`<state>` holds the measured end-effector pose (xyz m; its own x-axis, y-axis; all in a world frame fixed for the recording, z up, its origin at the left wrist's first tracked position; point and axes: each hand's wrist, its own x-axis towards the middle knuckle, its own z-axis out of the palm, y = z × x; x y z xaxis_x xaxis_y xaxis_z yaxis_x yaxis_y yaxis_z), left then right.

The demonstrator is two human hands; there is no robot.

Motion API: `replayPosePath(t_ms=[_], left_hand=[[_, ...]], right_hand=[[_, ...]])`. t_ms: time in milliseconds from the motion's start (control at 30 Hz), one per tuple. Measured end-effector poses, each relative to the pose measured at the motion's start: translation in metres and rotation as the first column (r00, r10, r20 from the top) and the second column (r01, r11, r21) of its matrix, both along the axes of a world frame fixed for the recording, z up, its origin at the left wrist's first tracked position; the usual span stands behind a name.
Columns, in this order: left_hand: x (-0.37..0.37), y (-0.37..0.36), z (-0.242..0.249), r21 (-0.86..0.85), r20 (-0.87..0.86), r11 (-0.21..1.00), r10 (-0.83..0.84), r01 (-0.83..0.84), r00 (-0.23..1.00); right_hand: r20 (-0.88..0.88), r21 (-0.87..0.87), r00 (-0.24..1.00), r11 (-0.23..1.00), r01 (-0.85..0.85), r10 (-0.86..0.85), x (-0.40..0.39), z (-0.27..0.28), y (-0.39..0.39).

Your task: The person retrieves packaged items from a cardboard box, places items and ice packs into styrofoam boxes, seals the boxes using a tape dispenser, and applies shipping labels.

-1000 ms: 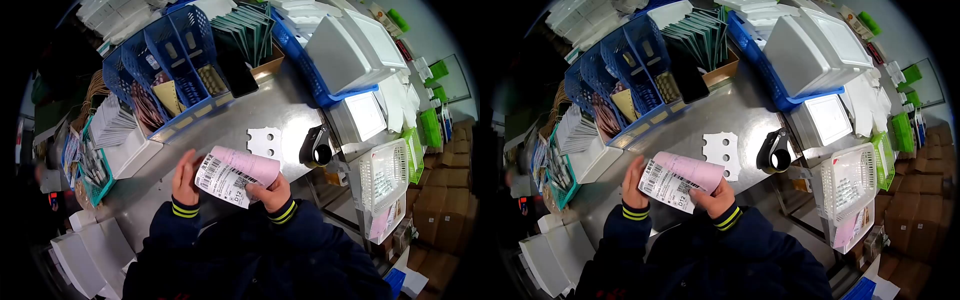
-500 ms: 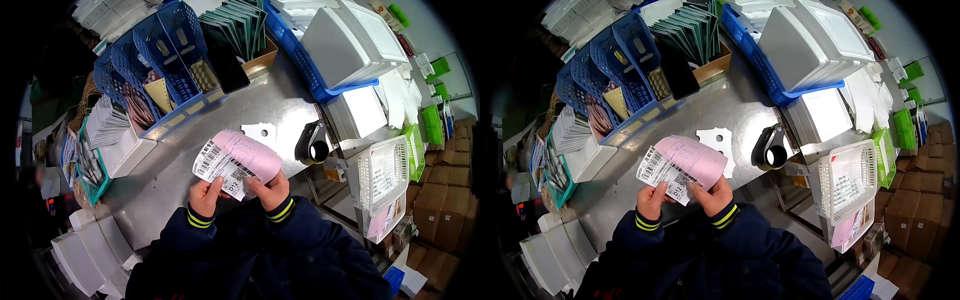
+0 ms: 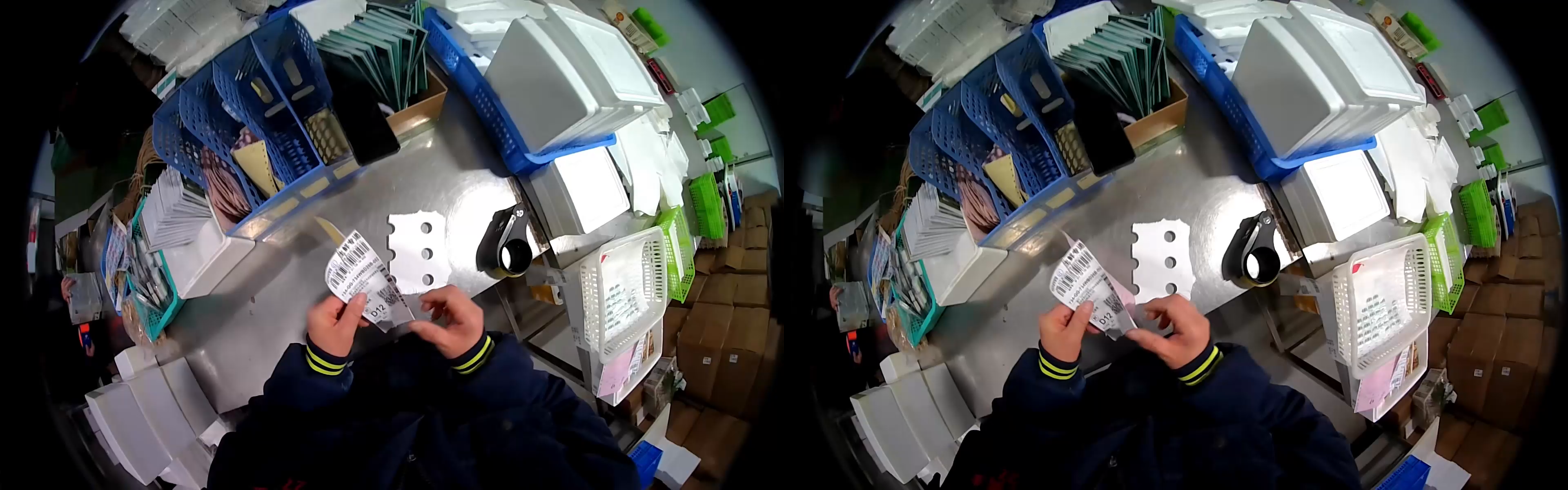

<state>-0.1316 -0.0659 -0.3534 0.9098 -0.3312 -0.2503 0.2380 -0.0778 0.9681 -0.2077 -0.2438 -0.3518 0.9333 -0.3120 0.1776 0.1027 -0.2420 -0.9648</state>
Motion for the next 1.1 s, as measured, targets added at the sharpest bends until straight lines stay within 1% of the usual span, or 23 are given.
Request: replayPosePath(t_ms=[33,133,167,233,300,367,400,500,533,567,633,667,700,767,800,833,867,900,933,967,1000,1067,1100], left_hand=[[-0.001,-0.002,0.0,-0.003,0.015,1.0,-0.002,0.002,1.0],[-0.002,-0.007,0.0,0.192,0.135,0.981,-0.052,0.025,0.989],[-0.004,-0.012,0.007,0.125,0.115,0.992,-0.02,0.005,0.993],[-0.003,-0.014,0.004,0.063,0.073,0.998,-0.021,0.016,0.997],[0.0,-0.015,-0.004,0.055,0.087,0.995,-0.088,0.083,0.992],[0.001,-0.021,-0.018,-0.152,0.126,0.984,-0.08,0.098,0.989],[0.002,-0.024,-0.007,-0.181,0.096,0.974,-0.124,0.139,0.988],[0.006,-0.037,0.007,-0.251,0.079,0.965,-0.054,0.072,0.995],[0.009,-0.035,0.005,-0.172,0.082,0.981,-0.082,0.095,0.993],[0.008,-0.04,0.015,-0.115,0.124,0.99,-0.072,0.087,0.99],[0.009,-0.046,0.026,-0.129,0.063,0.988,-0.076,0.084,0.995],[0.009,-0.049,0.024,-0.071,0.14,0.995,-0.056,0.067,0.989],[0.013,-0.049,0.02,-0.082,0.126,0.99,-0.105,0.116,0.986],[0.02,-0.043,0.026,0.01,0.29,0.981,-0.186,0.192,0.939],[0.028,-0.036,0.037,0.106,0.301,0.976,-0.214,0.19,0.929],[0.037,-0.029,0.043,0.076,0.376,0.987,-0.158,0.139,0.913],[0.054,-0.014,0.026,0.043,0.322,0.997,-0.07,0.059,0.944],[0.07,-0.006,0.04,-0.031,0.398,0.998,0.059,-0.051,0.916],[0.087,0.009,0.046,-0.011,0.364,0.994,0.103,-0.106,0.926],[0.116,0.033,0.019,0.126,0.488,0.966,0.137,-0.225,0.862],[0.136,0.044,0.019,0.041,0.496,0.956,0.233,-0.29,0.837],[0.18,0.08,-0.014,0.138,0.623,0.906,0.234,-0.4,0.746],[0.2,0.102,-0.045,0.29,0.638,0.841,0.185,-0.456,0.747]], right_hand=[[0.002,0.003,1.0,1.0,-0.024,0.024,0.001,-0.001,0.002],[-0.111,0.027,0.993,0.999,-0.029,0.032,0.002,0.004,0.007],[-0.197,0.028,0.98,0.999,-0.021,0.026,0.0,0.003,0.006],[-0.236,0.08,0.971,0.996,0.045,-0.025,0.0,0.013,0.003],[-0.179,0.033,0.983,0.999,0.038,-0.031,-0.004,0.003,-0.002],[-0.254,0.104,0.967,0.994,0.012,0.015,-0.006,0.007,-0.006],[-0.287,0.067,0.958,0.998,-0.003,0.022,-0.008,0.01,-0.008],[-0.264,0.086,0.964,0.996,-0.007,0.03,-0.013,0.004,-0.01],[-0.259,0.129,0.965,0.992,-0.006,0.039,-0.015,0.0,-0.01],[-0.31,0.097,0.95,0.995,0.0,0.03,-0.017,0.002,-0.011],[-0.292,0.171,0.956,0.985,0.022,0.029,-0.02,0.003,-0.01],[-0.356,0.194,0.934,0.98,0.038,0.034,-0.021,0.003,-0.011],[-0.351,0.19,0.934,0.982,0.01,0.059,-0.021,0.003,-0.013],[-0.357,0.3,0.919,0.952,-0.056,0.167,-0.021,0.001,-0.016],[-0.344,0.364,0.91,0.926,-0.099,0.232,-0.021,-0.008,-0.017],[-0.363,0.379,0.89,0.917,-0.128,0.275,-0.021,-0.014,-0.02],[-0.367,0.374,0.888,0.918,-0.131,0.276,-0.02,-0.021,-0.02],[-0.367,0.362,0.89,0.923,-0.129,0.269,-0.018,-0.026,-0.02],[-0.4,0.35,0.877,0.929,-0.124,0.267,-0.014,-0.019,-0.019],[-0.429,0.316,0.866,0.941,-0.121,0.256,-0.011,-0.018,-0.018],[-0.443,0.318,0.86,0.941,-0.113,0.253,-0.006,-0.016,-0.016],[-0.455,0.3,0.856,0.947,-0.112,0.245,0.002,-0.017,-0.011],[-0.454,0.276,0.858,0.953,-0.123,0.242,0.007,-0.019,-0.011]])
